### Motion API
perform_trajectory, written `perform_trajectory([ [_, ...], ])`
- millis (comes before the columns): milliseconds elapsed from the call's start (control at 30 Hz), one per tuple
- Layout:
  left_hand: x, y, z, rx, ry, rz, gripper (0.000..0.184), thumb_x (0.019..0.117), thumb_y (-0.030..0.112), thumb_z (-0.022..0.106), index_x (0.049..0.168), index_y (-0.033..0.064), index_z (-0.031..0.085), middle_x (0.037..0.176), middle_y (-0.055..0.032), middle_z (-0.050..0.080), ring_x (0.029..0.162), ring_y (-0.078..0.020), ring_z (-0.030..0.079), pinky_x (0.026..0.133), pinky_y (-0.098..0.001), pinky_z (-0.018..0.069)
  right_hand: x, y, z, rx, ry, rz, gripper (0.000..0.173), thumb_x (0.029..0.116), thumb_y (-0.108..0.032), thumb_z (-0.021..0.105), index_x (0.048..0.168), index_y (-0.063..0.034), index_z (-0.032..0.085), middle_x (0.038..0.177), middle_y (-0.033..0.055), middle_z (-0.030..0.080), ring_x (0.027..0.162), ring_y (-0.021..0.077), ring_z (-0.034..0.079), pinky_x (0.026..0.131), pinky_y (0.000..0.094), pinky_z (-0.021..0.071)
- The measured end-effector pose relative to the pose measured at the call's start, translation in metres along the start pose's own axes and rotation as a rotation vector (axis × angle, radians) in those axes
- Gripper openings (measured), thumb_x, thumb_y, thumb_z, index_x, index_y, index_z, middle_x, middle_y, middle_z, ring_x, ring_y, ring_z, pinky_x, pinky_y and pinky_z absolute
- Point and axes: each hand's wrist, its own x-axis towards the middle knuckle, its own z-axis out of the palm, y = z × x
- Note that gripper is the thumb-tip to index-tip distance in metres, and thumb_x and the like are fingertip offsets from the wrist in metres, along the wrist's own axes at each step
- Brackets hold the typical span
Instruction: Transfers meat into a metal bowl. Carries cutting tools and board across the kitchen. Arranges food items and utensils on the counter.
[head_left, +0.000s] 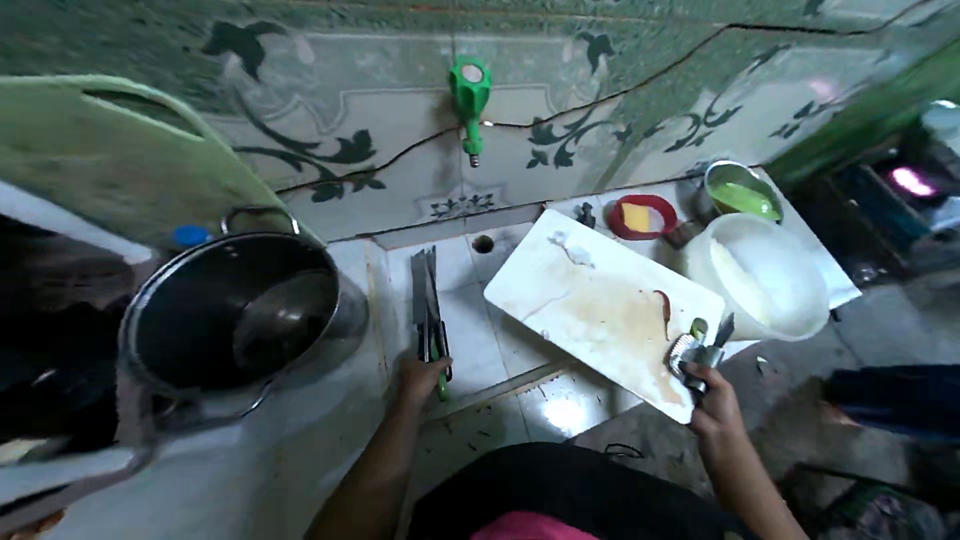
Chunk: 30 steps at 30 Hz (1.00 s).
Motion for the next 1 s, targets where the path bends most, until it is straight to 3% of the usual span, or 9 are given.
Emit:
perform_trajectory([
  [67,0.012,0.001,0.001,0.082,0.024,-0.077,0.062,0.0846,0.037,0.083,0.127,-0.0043,0.063,0.116,-0.0261,0.067,0.110,-0.0398,0.065,0.096,-0.0604,0.0510,-0.001,0.004,0.002,-0.022,0.002,0.003,0.015,0.0933,-0.006,0.043,0.100,-0.0085,0.057,0.075,0.0039,0.069,0.065,0.0126,0.070,0.058,0.0329,0.0619],
  [167,0.020,0.007,0.002,0.093,0.070,-0.133,0.065,0.0815,0.037,0.086,0.127,-0.0034,0.063,0.119,-0.0256,0.067,0.112,-0.0396,0.065,0.097,-0.0603,0.0506,0.001,0.009,0.008,-0.023,0.015,0.014,0.013,0.0907,-0.005,0.046,0.096,-0.0064,0.058,0.072,0.0060,0.069,0.062,0.0138,0.069,0.056,0.0336,0.0614],
  [467,0.023,0.003,-0.002,0.242,0.060,-0.026,0.063,0.0867,0.040,0.081,0.128,-0.0039,0.063,0.122,-0.0267,0.067,0.116,-0.0416,0.063,0.101,-0.0618,0.0481,0.003,0.013,0.014,-0.159,-0.005,0.054,0.020,0.0811,-0.006,0.056,0.102,-0.0059,0.056,0.075,0.0054,0.069,0.064,0.0137,0.070,0.056,0.0330,0.0611],
  [567,0.019,0.003,-0.001,0.274,0.084,0.013,0.075,0.0863,0.038,0.082,0.138,-0.0069,0.052,0.131,-0.0290,0.061,0.123,-0.0424,0.060,0.105,-0.0594,0.0470,0.008,0.015,0.011,-0.201,-0.055,0.067,0.032,0.0743,-0.009,0.063,0.105,-0.0060,0.054,0.076,0.0046,0.069,0.065,0.0132,0.070,0.057,0.0330,0.0613],
  [667,0.015,0.009,-0.004,0.284,0.137,0.074,0.076,0.0836,0.031,0.085,0.139,-0.0087,0.050,0.134,-0.0309,0.057,0.126,-0.0437,0.056,0.106,-0.0582,0.0462,0.011,0.017,0.009,-0.198,-0.081,0.085,0.039,0.0715,-0.009,0.067,0.108,-0.0056,0.053,0.077,0.0055,0.069,0.066,0.0145,0.070,0.058,0.0343,0.0616],
  [767,0.000,0.034,-0.019,0.208,0.242,0.285,0.071,0.0881,0.015,0.074,0.148,-0.0068,0.042,0.148,-0.0344,0.044,0.139,-0.0477,0.044,0.115,-0.0582,0.0378,0.015,0.019,0.007,-0.190,-0.100,0.090,0.045,0.0699,-0.009,0.068,0.112,-0.0056,0.052,0.080,0.0057,0.069,0.068,0.0147,0.071,0.060,0.0343,0.0622],
  [833,-0.008,0.060,-0.033,0.182,0.308,0.583,0.061,0.0903,0.009,0.067,0.143,-0.0117,0.045,0.149,-0.0386,0.041,0.141,-0.0537,0.038,0.117,-0.0614,0.0318,0.016,0.022,0.007,-0.204,-0.118,0.098,0.042,0.0732,-0.008,0.065,0.113,-0.0055,0.050,0.080,0.0049,0.069,0.068,0.0142,0.070,0.060,0.0338,0.0621],
  [933,-0.013,0.117,-0.034,0.374,0.122,0.870,0.041,0.0970,0.010,0.062,0.136,-0.0008,0.060,0.152,-0.0289,0.043,0.141,-0.0510,0.039,0.114,-0.0658,0.0343,0.018,0.029,0.013,-0.217,-0.146,0.135,0.039,0.0759,-0.006,0.063,0.113,-0.0052,0.050,0.080,0.0049,0.069,0.068,0.0143,0.070,0.061,0.0340,0.0620],
  [1000,-0.006,0.149,-0.016,0.569,-0.014,1.005,0.042,0.0958,0.005,0.062,0.138,0.0083,0.063,0.154,-0.0224,0.046,0.142,-0.0477,0.040,0.111,-0.0673,0.0359,0.023,0.037,0.020,-0.222,-0.176,0.157,0.042,0.0773,-0.005,0.063,0.118,-0.0040,0.049,0.083,0.0064,0.068,0.071,0.0159,0.070,0.062,0.0355,0.0620],
])
